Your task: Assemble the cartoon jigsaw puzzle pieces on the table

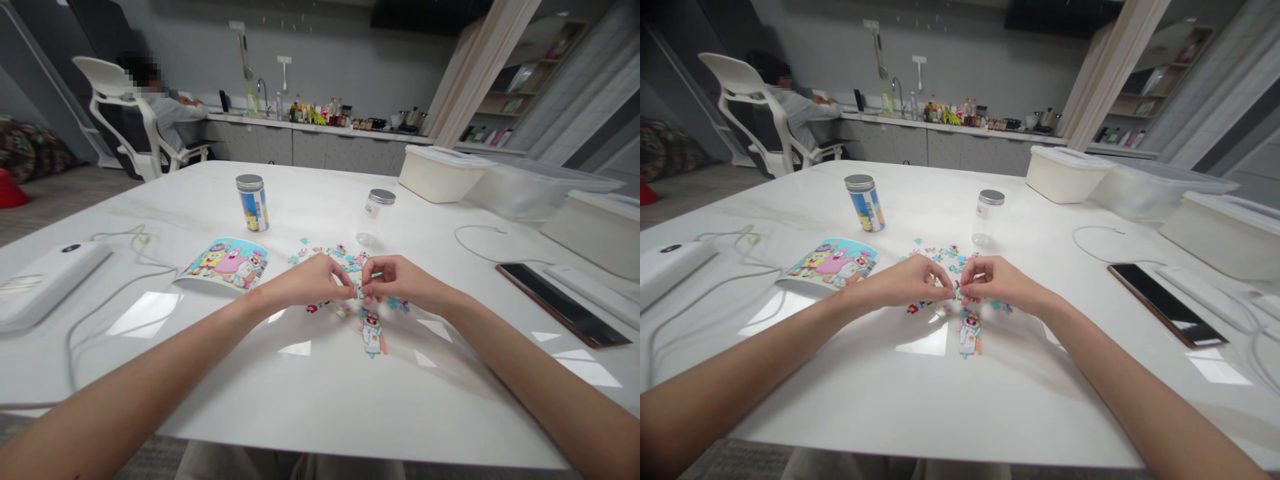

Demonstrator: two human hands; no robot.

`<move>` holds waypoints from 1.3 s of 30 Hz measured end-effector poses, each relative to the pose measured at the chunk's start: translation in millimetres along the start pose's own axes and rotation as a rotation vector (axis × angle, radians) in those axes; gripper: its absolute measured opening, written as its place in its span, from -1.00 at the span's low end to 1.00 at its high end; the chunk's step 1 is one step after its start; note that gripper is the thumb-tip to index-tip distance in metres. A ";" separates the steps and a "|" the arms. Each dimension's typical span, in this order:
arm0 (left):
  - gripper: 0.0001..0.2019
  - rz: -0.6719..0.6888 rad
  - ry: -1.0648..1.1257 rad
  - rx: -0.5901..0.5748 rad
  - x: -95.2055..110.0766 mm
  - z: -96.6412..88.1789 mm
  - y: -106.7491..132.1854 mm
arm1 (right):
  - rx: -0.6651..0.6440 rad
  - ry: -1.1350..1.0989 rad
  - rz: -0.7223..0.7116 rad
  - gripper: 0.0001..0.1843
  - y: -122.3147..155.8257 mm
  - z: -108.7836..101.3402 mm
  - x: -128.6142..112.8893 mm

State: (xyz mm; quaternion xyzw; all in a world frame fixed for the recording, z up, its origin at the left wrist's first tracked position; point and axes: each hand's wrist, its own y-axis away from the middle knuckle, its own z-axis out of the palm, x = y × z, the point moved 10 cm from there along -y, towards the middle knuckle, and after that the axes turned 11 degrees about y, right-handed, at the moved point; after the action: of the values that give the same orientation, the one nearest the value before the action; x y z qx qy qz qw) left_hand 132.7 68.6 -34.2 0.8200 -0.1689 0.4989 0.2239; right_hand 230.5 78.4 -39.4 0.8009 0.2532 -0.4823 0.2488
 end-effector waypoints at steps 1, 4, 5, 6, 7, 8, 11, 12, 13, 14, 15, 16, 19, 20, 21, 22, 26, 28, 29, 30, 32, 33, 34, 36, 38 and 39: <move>-0.77 -0.013 0.022 0.001 -1.3 1.2 0.0 | -0.001 -0.009 -0.011 -0.78 -0.1 0.0 -1.4; -0.77 -0.064 0.054 0.000 -5.0 2.2 1.8 | 0.001 -0.057 -0.024 -0.75 -1.5 -1.3 -1.8; -0.77 -0.083 0.056 -0.011 -6.0 3.2 2.9 | 0.001 -0.068 -0.024 -0.74 -2.0 -1.9 -1.1; -0.76 -0.101 0.057 -0.032 -6.6 5.3 4.2 | -0.003 -0.067 -0.025 -0.73 -2.4 -2.1 -0.5; -0.75 -0.120 0.056 -0.055 -7.0 7.8 5.8 | -0.014 -0.052 -0.028 -0.72 -2.5 -1.8 -0.2; -0.75 -0.141 0.051 -0.079 -7.4 10.8 7.5 | -0.032 -0.029 -0.034 -0.73 -2.2 -1.0 -0.5; -0.74 -0.200 0.004 -0.140 -6.9 21.9 13.4 | -0.115 0.042 -0.068 -0.74 0.5 4.5 -4.4; -0.75 -0.202 -0.022 -0.158 -5.3 26.3 15.2 | -0.144 0.051 -0.082 -0.74 1.8 6.5 -6.4; -0.76 -0.195 -0.050 -0.178 -3.0 31.2 16.9 | -0.161 0.050 -0.102 -0.75 2.9 7.4 -8.9; -0.77 -0.179 -0.074 -0.201 -0.4 36.6 18.6 | -0.174 0.052 -0.119 -0.76 3.8 8.2 -11.1; -0.78 -0.164 -0.094 -0.223 1.6 42.0 20.2 | -0.180 0.055 -0.127 -0.77 4.4 8.5 -12.4; -0.79 -0.156 -0.109 -0.241 2.5 46.9 21.8 | -0.187 0.066 -0.131 -0.78 4.8 9.0 -13.2; -0.81 -0.166 -0.139 -0.265 -0.4 56.1 25.3 | -0.213 0.123 -0.138 -0.80 6.5 11.1 -14.8; -0.82 -0.170 -0.148 -0.263 -1.7 57.3 25.8 | -0.219 0.148 -0.137 -0.81 7.4 11.5 -15.4; -0.83 -0.172 -0.155 -0.258 -2.6 57.7 26.0 | -0.228 0.180 -0.136 -0.82 8.5 11.9 -15.9; -0.84 -0.170 -0.163 -0.251 -2.9 57.7 26.1 | -0.239 0.217 -0.137 -0.84 9.8 12.6 -16.5; -0.85 -0.176 -0.205 -0.224 -1.8 56.2 27.5 | -0.308 0.397 -0.211 -0.91 16.5 21.0 -23.6; -0.84 -0.177 -0.230 -0.233 0.0 57.5 29.1 | -0.329 0.474 -0.256 -0.92 18.6 26.3 -26.5; -0.84 -0.168 -0.241 -0.242 1.5 58.6 29.8 | -0.334 0.505 -0.266 -0.91 19.0 28.7 -26.7; -0.83 -0.156 -0.250 -0.251 3.3 59.8 30.3 | -0.338 0.530 -0.268 -0.89 19.1 30.7 -26.2; -0.81 -0.135 -0.267 -0.263 5.7 61.6 30.8 | -0.346 0.567 -0.257 -0.87 18.9 34.0 -24.0; -0.80 -0.131 -0.276 -0.262 6.2 61.7 30.8 | -0.351 0.582 -0.250 -0.87 18.9 35.3 -22.9; -0.80 -0.129 -0.286 -0.256 6.4 61.3 30.6 | -0.356 0.594 -0.244 -0.88 18.9 36.3 -22.0; -0.79 -0.123 -0.312 -0.244 7.2 59.7 30.4 | -0.361 0.611 -0.237 -0.88 19.2 37.2 -20.9; -0.79 -0.079 -0.349 -0.237 12.2 57.9 30.9 | -0.363 0.622 -0.234 -0.86 19.4 37.3 -20.7; -0.80 -0.024 -0.381 -0.244 17.8 57.8 32.0 | -0.364 0.624 -0.235 -0.85 19.5 37.3 -20.7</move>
State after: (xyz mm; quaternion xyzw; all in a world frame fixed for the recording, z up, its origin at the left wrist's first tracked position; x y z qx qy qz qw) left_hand 167.5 9.7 -35.2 0.8682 -0.2574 0.3083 0.2913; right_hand 210.6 36.4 -33.2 0.8175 0.4883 -0.1875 0.2411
